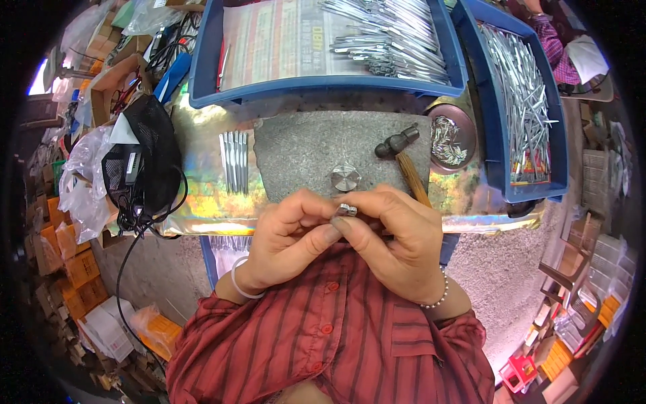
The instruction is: Assembling or finishing small metal hardware components using a hammer and punch on a work block.
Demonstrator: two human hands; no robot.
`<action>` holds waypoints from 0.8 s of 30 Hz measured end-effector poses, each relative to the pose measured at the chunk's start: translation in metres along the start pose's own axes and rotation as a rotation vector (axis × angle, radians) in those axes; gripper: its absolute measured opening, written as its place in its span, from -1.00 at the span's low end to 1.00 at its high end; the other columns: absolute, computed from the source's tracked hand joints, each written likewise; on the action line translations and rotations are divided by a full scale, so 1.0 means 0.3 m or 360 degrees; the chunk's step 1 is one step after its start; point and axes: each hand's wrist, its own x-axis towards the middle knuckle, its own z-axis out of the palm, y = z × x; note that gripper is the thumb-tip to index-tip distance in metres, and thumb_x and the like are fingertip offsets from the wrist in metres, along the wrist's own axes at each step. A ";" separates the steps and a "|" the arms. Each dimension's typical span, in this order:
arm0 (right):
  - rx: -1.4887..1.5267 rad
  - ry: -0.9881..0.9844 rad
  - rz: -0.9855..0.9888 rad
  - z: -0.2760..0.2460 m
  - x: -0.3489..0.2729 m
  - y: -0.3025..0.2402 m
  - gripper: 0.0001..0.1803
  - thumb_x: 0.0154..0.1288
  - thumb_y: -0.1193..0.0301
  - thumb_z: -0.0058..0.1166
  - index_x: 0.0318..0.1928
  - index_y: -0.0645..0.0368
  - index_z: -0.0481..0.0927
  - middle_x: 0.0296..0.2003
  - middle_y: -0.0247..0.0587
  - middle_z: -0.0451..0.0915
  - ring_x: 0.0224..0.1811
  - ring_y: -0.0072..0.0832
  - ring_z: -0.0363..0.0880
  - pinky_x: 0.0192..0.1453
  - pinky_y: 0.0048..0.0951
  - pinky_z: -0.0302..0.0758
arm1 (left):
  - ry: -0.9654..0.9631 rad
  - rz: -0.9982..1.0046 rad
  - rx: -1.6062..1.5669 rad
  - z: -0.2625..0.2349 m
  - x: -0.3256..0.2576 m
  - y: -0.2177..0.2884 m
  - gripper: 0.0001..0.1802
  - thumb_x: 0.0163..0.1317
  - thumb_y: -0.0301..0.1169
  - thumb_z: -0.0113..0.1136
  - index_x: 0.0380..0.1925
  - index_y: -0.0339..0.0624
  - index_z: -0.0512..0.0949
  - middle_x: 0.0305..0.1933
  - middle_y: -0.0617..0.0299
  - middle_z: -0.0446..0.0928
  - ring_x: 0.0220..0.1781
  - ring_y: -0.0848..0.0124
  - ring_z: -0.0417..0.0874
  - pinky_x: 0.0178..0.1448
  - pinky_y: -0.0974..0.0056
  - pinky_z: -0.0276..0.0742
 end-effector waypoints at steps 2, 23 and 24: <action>0.0044 0.0046 0.0037 0.004 -0.006 0.003 -0.81 0.07 0.57 0.17 -0.25 0.32 0.56 -0.51 -0.24 0.53 -0.57 -0.63 0.44 -0.54 -0.66 0.33 | -0.0014 0.0042 0.0026 -0.003 0.005 0.006 -0.88 0.24 -0.59 0.02 -0.22 -0.34 0.37 -0.29 0.15 0.55 -0.21 0.55 0.55 -0.13 0.47 0.45; -0.0090 0.0004 0.0221 0.000 -0.010 -0.005 -0.89 0.08 0.53 0.18 -0.40 0.30 0.54 -0.59 -0.27 0.52 -0.65 -0.64 0.44 -0.60 -0.68 0.31 | -0.0069 -0.0072 0.0235 -0.007 0.019 0.023 -0.91 0.22 -0.54 0.08 -0.30 -0.31 0.40 -0.52 0.25 0.55 -0.40 0.65 0.52 -0.29 0.54 0.42; 0.0023 0.0022 0.0354 0.002 -0.011 -0.001 -0.90 0.09 0.53 0.18 -0.38 0.29 0.55 -0.58 -0.28 0.54 -0.63 -0.62 0.47 -0.58 -0.70 0.33 | -0.0091 -0.0129 0.0261 -0.011 0.021 0.025 -0.91 0.22 -0.53 0.08 -0.30 -0.30 0.40 -0.54 0.25 0.55 -0.41 0.66 0.52 -0.29 0.54 0.41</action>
